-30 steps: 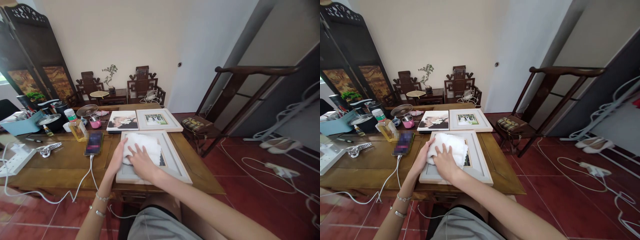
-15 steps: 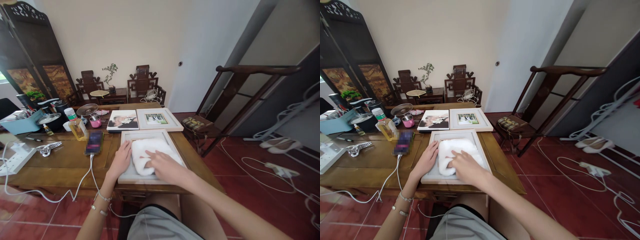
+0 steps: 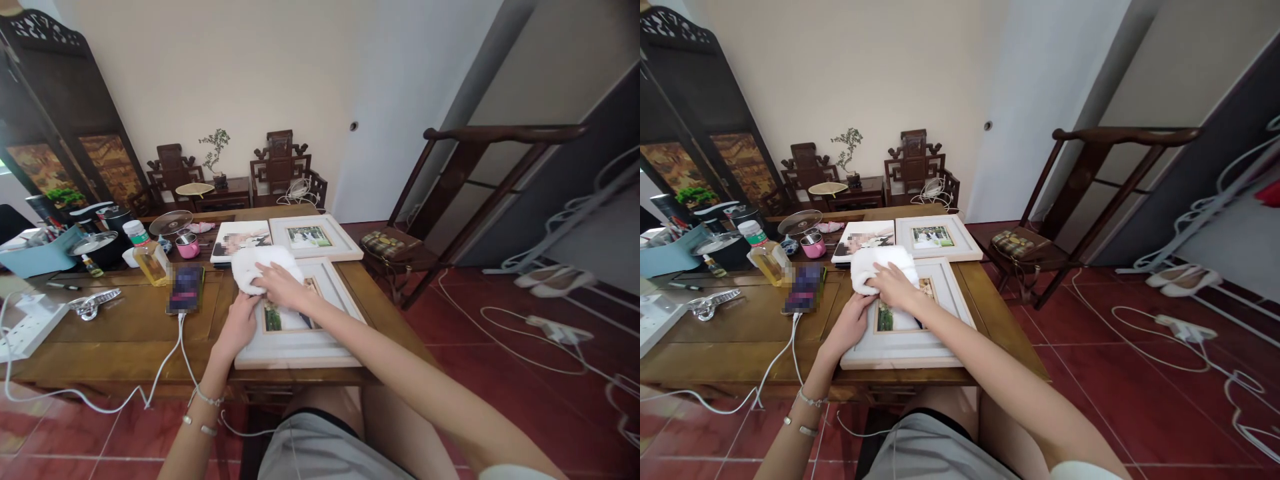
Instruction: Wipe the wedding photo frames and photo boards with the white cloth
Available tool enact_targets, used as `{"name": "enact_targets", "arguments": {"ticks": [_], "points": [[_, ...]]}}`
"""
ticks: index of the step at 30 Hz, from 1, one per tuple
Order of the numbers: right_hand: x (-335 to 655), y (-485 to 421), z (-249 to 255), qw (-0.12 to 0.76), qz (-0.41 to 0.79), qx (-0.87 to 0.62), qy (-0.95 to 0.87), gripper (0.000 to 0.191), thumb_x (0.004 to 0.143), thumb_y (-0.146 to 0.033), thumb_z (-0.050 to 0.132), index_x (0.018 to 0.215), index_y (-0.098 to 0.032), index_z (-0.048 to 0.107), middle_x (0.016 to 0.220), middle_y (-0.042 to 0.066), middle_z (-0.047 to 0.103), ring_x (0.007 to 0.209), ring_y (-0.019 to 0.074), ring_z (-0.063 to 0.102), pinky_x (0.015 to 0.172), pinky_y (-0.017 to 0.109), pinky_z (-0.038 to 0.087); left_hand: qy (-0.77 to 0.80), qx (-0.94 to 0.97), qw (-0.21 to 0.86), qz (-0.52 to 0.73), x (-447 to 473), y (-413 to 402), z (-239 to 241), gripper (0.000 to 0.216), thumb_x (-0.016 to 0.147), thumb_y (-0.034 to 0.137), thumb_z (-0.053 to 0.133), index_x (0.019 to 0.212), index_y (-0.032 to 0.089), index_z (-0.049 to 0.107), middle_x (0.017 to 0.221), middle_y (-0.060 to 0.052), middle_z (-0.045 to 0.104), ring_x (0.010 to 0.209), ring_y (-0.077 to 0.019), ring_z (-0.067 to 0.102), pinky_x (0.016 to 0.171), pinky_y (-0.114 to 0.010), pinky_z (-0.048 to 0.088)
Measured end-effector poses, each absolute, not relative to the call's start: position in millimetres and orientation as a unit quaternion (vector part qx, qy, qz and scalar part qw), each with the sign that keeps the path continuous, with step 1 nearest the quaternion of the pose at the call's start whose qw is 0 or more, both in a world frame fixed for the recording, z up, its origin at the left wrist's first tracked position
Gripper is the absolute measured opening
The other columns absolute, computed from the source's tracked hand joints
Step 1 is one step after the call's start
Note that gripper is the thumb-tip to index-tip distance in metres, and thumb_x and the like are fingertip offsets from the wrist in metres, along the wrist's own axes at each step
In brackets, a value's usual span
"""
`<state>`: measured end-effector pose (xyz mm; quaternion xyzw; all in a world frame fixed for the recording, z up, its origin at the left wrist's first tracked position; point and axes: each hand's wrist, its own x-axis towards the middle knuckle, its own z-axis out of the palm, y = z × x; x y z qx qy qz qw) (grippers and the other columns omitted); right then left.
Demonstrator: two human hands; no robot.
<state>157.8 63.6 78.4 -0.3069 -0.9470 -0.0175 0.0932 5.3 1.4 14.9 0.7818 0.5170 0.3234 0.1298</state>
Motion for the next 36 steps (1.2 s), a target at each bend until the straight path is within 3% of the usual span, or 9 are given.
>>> {"name": "enact_targets", "arguments": {"ticks": [4,10,16,19,23,28,36], "points": [[172,70,74,0.074,-0.023,-0.345,-0.935,0.043,0.076,-0.001,0.047,0.111,-0.019,0.065,0.126,0.014,0.059,0.132,0.0217,0.036,0.107,0.044,0.023,0.505,0.785,0.132,0.333,4,2,11,0.061,0.074,-0.005,0.032,0.125,0.018,0.056,0.137,-0.008,0.049,0.132,-0.0213,0.039,0.111,-0.043,0.032],[232,75,81,0.041,-0.046,-0.406,-0.912,0.046,0.071,0.002,0.045,0.104,-0.02,0.069,0.129,0.013,0.057,0.126,0.0227,0.045,0.104,0.043,0.029,0.534,0.769,0.124,0.329,3,-1,3,0.058,0.077,-0.003,0.033,0.127,0.019,0.053,0.139,-0.01,0.048,0.134,-0.0216,0.037,0.111,-0.047,0.031],[277,76,88,0.05,-0.115,-0.464,-0.877,0.045,0.072,0.003,0.041,0.105,-0.01,0.068,0.116,0.02,0.063,0.123,0.0297,0.047,0.104,0.048,0.025,0.542,0.789,0.087,0.275,9,-6,18,0.042,0.09,0.02,0.039,0.131,0.014,0.048,0.14,-0.014,0.045,0.134,-0.0245,0.036,0.112,-0.043,0.03],[278,67,81,0.048,-0.147,-0.448,-0.88,0.044,0.071,0.004,0.041,0.103,-0.008,0.068,0.109,0.02,0.065,0.116,0.0292,0.052,0.101,0.044,0.03,0.548,0.79,0.079,0.263,10,-6,21,0.044,0.09,0.026,0.043,0.132,0.014,0.046,0.141,-0.015,0.043,0.134,-0.026,0.036,0.111,-0.043,0.031],[269,40,73,0.03,-0.12,-0.411,-0.903,0.042,0.067,0.005,0.044,0.096,-0.012,0.07,0.104,0.016,0.067,0.111,0.0265,0.055,0.097,0.038,0.036,0.547,0.79,0.072,0.269,9,-5,17,0.042,0.091,0.026,0.042,0.132,0.016,0.046,0.141,-0.014,0.044,0.134,-0.0246,0.037,0.11,-0.043,0.032],[269,-24,85,-0.016,-0.064,-0.406,-0.911,0.043,0.064,0.005,0.042,0.09,-0.014,0.07,0.102,0.016,0.066,0.098,0.0284,0.06,0.088,0.039,0.042,0.55,0.789,0.07,0.267,9,-6,17,0.042,0.091,0.026,0.04,0.132,0.016,0.046,0.141,-0.014,0.044,0.134,-0.0247,0.037,0.11,-0.043,0.033],[282,-77,95,-0.047,0.027,-0.434,-0.899,0.06,0.061,0.006,0.038,0.105,-0.022,0.066,0.118,0.012,0.062,0.095,0.0277,0.063,0.078,0.037,0.048,0.542,0.802,0.066,0.244,12,-8,21,0.04,0.094,0.024,0.033,0.131,0.014,0.046,0.141,-0.015,0.045,0.136,-0.0241,0.033,0.11,-0.043,0.032]]}}
